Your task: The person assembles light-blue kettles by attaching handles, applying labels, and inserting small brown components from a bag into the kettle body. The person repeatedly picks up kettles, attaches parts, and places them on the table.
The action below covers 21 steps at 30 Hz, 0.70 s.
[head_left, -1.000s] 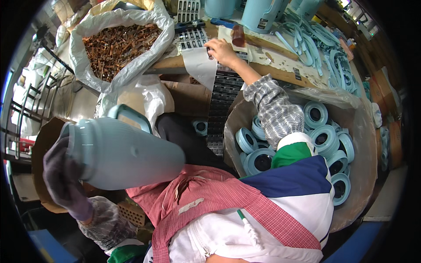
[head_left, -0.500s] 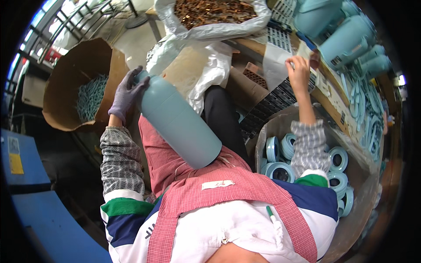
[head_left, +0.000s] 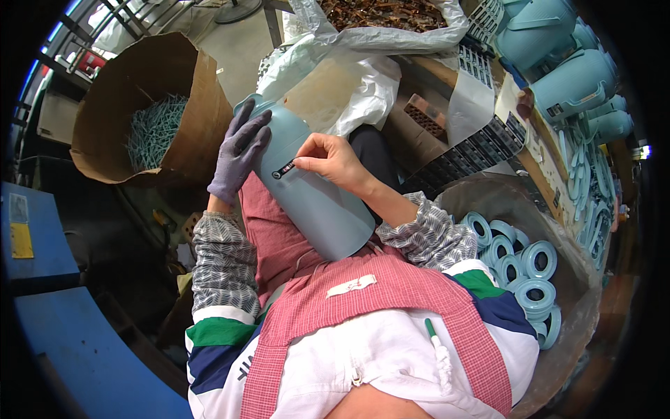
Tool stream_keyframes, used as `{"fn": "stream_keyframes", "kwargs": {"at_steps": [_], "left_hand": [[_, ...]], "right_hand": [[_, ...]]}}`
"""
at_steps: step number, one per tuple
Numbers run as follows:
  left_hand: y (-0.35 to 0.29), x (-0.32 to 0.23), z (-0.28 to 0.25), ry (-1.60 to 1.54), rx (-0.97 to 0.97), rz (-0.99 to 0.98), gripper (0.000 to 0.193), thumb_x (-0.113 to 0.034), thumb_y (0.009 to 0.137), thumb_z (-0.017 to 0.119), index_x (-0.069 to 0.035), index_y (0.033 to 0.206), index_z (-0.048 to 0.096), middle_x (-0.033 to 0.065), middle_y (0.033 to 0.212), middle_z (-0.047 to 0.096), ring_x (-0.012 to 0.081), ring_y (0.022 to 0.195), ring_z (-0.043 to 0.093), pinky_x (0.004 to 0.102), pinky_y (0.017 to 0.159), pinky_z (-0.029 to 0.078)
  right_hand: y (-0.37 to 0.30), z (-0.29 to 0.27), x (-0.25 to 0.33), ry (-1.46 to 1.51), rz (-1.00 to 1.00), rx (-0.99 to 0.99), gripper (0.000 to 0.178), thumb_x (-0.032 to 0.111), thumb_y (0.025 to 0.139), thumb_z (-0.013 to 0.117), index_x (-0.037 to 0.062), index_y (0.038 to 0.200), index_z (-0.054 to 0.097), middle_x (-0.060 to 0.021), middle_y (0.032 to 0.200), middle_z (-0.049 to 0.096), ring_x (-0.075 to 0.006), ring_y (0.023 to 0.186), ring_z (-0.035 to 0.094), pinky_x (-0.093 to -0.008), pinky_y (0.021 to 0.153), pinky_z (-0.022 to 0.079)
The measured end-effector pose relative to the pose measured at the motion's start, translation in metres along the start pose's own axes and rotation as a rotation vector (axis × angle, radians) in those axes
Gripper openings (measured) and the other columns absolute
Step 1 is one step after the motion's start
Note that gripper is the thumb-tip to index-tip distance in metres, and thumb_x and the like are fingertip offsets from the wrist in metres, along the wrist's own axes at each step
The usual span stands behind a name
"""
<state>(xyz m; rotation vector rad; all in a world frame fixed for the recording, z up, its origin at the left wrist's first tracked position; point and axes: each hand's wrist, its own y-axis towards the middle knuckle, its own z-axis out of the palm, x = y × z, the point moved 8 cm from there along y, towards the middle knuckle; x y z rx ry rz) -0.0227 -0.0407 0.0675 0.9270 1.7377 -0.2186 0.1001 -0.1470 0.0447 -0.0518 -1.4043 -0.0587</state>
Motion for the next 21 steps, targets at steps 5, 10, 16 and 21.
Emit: {"fn": "stream_keyframes", "kwargs": {"at_steps": [5,10,16,21], "left_hand": [[0.002,-0.001,0.002,0.043,0.021,0.013,0.033,-0.015,0.088,0.056,-0.007,0.12,0.056,0.0125,0.139,0.036,0.0248,0.13,0.031,0.0341,0.104,0.029],[0.002,-0.004,0.002,-0.012,0.068,-0.014,0.037,-0.017,0.086,0.059,-0.008,0.122,0.055,0.0127,0.141,0.032,0.0263,0.131,0.03,0.0356,0.104,0.029],[-0.001,-0.017,0.01,0.283,0.079,0.074,0.064,-0.022,0.068,0.077,-0.01,0.125,0.05,0.0144,0.142,0.028,0.0302,0.131,0.029,0.04,0.104,0.033],[-0.001,-0.012,0.015,0.291,0.02,0.017,0.072,-0.035,0.061,0.079,-0.012,0.123,0.05,0.0157,0.139,0.031,0.036,0.127,0.032,0.0437,0.102,0.033]], "right_hand": [[0.003,-0.001,-0.002,-0.166,-0.048,-0.122,0.01,0.008,0.08,0.067,0.001,0.083,0.061,0.0002,0.075,0.062,-0.0037,0.068,0.056,-0.0182,0.062,0.046],[0.006,-0.008,-0.004,-0.236,-0.049,-0.156,0.01,0.008,0.08,0.067,0.0009,0.082,0.061,0.0,0.074,0.062,-0.0037,0.067,0.056,-0.0182,0.062,0.046],[0.005,-0.014,-0.004,-0.289,-0.068,-0.207,0.013,0.01,0.078,0.069,-0.0002,0.081,0.06,-0.0015,0.074,0.062,-0.005,0.066,0.056,-0.0192,0.061,0.046],[-0.006,-0.035,0.001,-0.557,-0.195,-0.383,0.033,0.018,0.074,0.073,-0.0021,0.094,0.057,-0.0106,0.091,0.06,-0.0146,0.078,0.058,-0.0253,0.069,0.047]]}}
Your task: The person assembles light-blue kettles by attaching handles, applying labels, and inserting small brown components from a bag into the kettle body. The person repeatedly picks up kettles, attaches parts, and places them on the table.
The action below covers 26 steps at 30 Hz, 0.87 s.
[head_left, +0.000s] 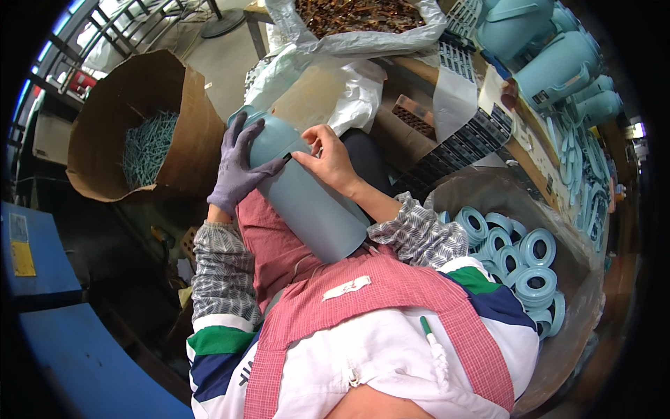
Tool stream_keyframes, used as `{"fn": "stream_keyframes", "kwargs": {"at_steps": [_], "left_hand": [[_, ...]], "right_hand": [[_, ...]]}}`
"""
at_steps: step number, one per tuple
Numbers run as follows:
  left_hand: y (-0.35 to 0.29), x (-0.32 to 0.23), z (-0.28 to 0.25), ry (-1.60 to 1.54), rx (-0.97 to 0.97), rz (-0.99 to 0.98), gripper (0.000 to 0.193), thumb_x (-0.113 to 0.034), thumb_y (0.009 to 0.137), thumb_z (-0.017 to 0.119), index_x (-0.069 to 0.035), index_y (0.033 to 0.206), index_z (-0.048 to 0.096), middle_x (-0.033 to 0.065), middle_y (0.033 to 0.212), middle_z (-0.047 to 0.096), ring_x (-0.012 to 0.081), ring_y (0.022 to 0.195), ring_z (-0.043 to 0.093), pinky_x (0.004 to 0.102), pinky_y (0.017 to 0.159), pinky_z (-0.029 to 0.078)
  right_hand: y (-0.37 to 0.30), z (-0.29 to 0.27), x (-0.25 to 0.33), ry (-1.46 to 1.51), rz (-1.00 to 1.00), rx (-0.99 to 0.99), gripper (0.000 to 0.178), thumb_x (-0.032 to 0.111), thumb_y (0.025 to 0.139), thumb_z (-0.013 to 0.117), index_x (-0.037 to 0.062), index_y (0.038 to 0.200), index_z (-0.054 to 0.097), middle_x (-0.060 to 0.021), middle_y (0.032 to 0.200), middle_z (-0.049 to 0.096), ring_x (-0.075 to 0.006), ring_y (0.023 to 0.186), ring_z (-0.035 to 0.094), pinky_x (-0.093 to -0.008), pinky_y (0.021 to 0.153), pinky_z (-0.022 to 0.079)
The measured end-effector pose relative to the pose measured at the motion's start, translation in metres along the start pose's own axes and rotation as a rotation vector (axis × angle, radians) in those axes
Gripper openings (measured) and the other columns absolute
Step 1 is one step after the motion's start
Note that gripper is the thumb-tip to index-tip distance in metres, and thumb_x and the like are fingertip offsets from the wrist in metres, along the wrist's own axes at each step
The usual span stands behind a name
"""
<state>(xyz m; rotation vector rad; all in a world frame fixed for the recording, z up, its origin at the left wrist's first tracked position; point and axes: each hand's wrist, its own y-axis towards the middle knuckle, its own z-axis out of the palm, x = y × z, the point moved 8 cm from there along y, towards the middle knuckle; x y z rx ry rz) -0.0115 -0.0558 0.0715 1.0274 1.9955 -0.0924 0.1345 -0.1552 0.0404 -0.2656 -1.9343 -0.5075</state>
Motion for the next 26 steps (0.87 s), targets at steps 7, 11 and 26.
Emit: {"fn": "stream_keyframes", "kwargs": {"at_steps": [7,11,26], "left_hand": [[0.013,-0.035,-0.007,0.806,-0.09,0.103,0.05,-0.043,0.069,0.069,-0.011,0.105,0.058,0.0121,0.129,0.043,0.0396,0.123,0.033,0.0506,0.103,0.023],[0.045,-0.001,-0.013,0.458,0.238,-0.11,0.041,-0.043,0.075,0.065,-0.012,0.101,0.062,0.0098,0.103,0.06,0.0286,0.1,0.056,0.0382,0.085,0.043],[-0.137,0.068,-0.007,-0.512,0.091,-0.732,0.033,-0.015,0.084,0.063,0.0,0.113,0.058,0.0052,0.099,0.064,0.0106,0.087,0.057,0.0248,0.079,0.045]], "right_hand": [[-0.04,0.035,-0.017,-0.149,-0.111,0.344,0.084,0.053,0.078,0.058,-0.0002,0.136,0.029,-0.0249,0.138,0.032,-0.0367,0.123,0.038,-0.0385,0.105,0.029],[-0.034,0.043,0.046,-0.204,-0.544,0.441,0.052,0.036,0.078,0.065,0.0042,0.117,0.052,-0.0184,0.118,0.053,-0.0295,0.107,0.052,-0.0361,0.095,0.039],[0.266,-0.131,-0.049,-1.057,-0.151,0.077,0.018,0.022,0.07,0.067,0.0138,0.085,0.069,-0.0112,0.094,0.065,-0.0266,0.089,0.061,-0.0386,0.079,0.048]]}}
